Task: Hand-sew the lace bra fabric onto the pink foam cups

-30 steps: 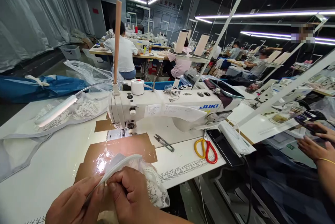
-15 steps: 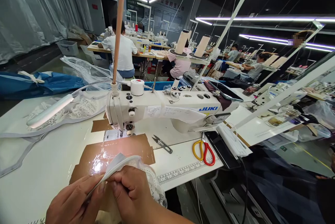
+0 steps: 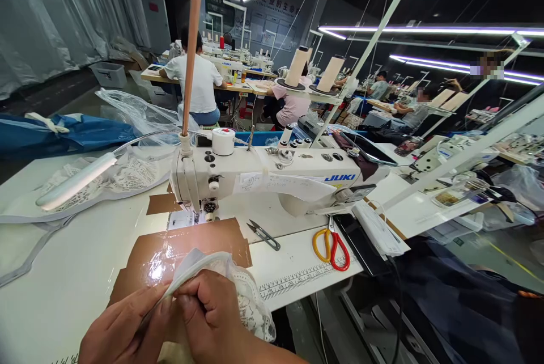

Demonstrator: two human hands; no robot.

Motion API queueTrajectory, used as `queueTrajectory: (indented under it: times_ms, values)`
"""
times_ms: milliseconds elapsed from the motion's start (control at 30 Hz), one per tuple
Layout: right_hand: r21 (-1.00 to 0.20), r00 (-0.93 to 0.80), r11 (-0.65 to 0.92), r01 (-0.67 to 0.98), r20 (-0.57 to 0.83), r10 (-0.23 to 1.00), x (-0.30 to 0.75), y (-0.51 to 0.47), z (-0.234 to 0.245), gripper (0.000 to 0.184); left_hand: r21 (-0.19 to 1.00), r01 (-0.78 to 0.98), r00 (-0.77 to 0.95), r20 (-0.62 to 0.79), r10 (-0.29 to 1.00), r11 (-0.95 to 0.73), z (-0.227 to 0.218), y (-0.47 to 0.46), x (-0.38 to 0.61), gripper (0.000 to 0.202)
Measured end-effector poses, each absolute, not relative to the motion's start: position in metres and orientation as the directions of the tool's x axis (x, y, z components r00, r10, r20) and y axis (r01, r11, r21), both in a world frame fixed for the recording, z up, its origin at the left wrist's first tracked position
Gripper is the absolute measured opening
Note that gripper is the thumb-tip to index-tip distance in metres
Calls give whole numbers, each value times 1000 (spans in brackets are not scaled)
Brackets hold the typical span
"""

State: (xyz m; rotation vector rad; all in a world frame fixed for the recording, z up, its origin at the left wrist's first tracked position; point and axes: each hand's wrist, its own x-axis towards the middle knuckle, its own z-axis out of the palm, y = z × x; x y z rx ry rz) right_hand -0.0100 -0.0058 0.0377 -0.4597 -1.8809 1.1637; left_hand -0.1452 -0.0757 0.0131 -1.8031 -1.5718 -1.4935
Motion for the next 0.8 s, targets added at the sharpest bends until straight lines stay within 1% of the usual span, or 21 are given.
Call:
queueTrajectory:
  times_ms: [133,200,300,433,533,600,700,767,800]
  values:
    - [-826,-529,551,-119,522,669,-11,-6,37,13,346,863,-122,850,513,-369,10,-75,-143,8]
    - [-826,-543,549,-128,521,658,-11,-4,36,13,324,865,-100,859,502,-382,9,-75,-144,9]
    - [-862,-605,490,-127,459,651,-8,1,35,16,314,866,-86,861,501,-390,7,-74,-147,10]
    - [-928,-673,363,-78,318,668,-2,7,38,13,295,877,-84,872,483,-380,7,-75,-152,9]
    - [-937,-695,349,-31,271,666,1,7,42,12,277,887,-64,866,496,-369,10,-75,-152,8]
    - [-918,-691,397,-9,293,661,0,5,42,13,267,893,-58,866,496,-362,11,-74,-150,8]
    - [-887,-627,462,-11,366,687,-5,1,39,13,250,901,-49,871,489,-355,12,-73,-146,9]
    - [-888,-569,460,-30,393,722,-9,0,37,12,248,903,-42,863,503,-350,12,-72,-145,10]
    - [-897,-554,441,-35,385,739,-10,0,36,13,253,903,-45,859,510,-347,12,-72,-146,11]
